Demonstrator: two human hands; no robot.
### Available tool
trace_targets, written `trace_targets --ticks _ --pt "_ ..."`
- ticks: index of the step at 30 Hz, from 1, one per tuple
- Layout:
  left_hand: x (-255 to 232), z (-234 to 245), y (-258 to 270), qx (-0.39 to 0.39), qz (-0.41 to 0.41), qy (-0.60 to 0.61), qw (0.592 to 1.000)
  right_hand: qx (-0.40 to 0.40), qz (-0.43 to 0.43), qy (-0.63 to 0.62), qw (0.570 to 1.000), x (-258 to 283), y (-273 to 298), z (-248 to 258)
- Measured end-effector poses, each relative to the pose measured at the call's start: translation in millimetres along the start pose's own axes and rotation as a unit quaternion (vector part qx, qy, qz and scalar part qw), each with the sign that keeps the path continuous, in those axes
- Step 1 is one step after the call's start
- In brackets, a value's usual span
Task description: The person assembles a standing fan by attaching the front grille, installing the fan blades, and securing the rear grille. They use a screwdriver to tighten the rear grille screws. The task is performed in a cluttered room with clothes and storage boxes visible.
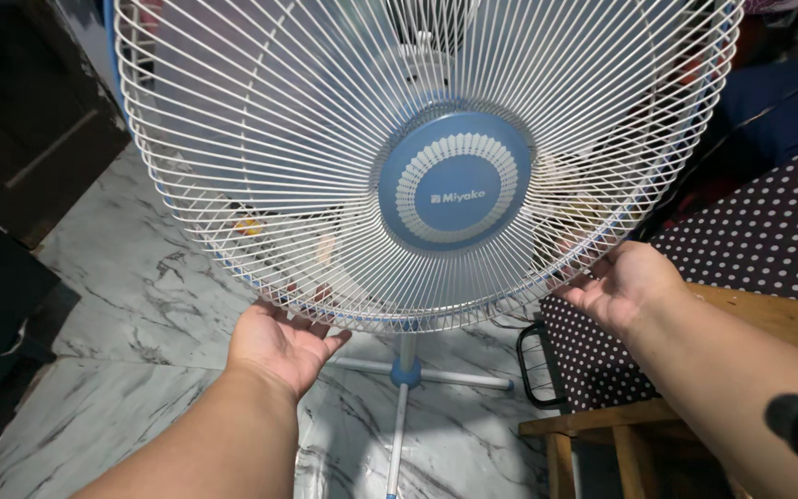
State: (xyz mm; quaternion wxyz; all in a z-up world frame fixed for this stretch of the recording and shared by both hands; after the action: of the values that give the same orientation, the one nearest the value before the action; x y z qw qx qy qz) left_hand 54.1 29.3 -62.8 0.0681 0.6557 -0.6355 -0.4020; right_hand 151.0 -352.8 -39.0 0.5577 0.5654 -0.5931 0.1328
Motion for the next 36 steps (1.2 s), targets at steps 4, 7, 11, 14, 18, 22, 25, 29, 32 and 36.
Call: trace_targets --ticks 4,7,11,14,18,22,25,29,32,36 --pt "4 2 1 -0.011 0.010 0.042 0.999 0.014 0.013 -0.011 1.000 -2 -3 0" --pt "3 -2 -1 0.019 0.019 0.034 0.999 0.005 0.012 -0.009 1.000 -1 -7 0" --pt "-8 -5 -10 0.017 -0.003 0.011 1.000 0.008 0.015 0.042 0.999 -1 -10 1" --pt "-27 3 -11 -0.073 -0.035 -0.044 0.996 -0.048 -0.009 0.016 0.999 -3 -10 11" --pt "-68 -9 1 -0.070 -0.104 -0.028 0.992 -0.110 -0.017 0.056 0.992 8 -2 16" --pt "-109 -30 22 -0.038 -0.191 -0.054 0.979 -0.127 0.007 0.082 0.988 36 10 10" --pt "-132 -46 36 -0.019 -0.234 -0.041 0.971 -0.154 0.041 0.103 0.982 61 13 5" --pt "-167 -75 60 -0.019 -0.363 -0.134 0.922 -0.087 0.199 0.055 0.975 108 11 -13" --pt "-195 -115 89 0.015 -0.507 -0.227 0.831 -0.205 0.380 0.198 0.880 164 34 -14" --pt "-217 -178 116 0.044 -0.583 -0.325 0.744 -0.223 0.623 0.232 0.713 236 101 -62"
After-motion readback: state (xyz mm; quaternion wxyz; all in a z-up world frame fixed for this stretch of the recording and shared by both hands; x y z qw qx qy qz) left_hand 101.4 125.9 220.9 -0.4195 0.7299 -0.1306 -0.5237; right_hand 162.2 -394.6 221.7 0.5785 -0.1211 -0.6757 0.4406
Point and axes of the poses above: each hand's wrist, its own y-axis away from the middle knuckle, its own z-axis out of the back of the hand, x = y × z, the point moved 8 cm from there along -y, towards the middle knuckle, and after that the axes turned 6 degrees about -x, right-handed, at the moved point
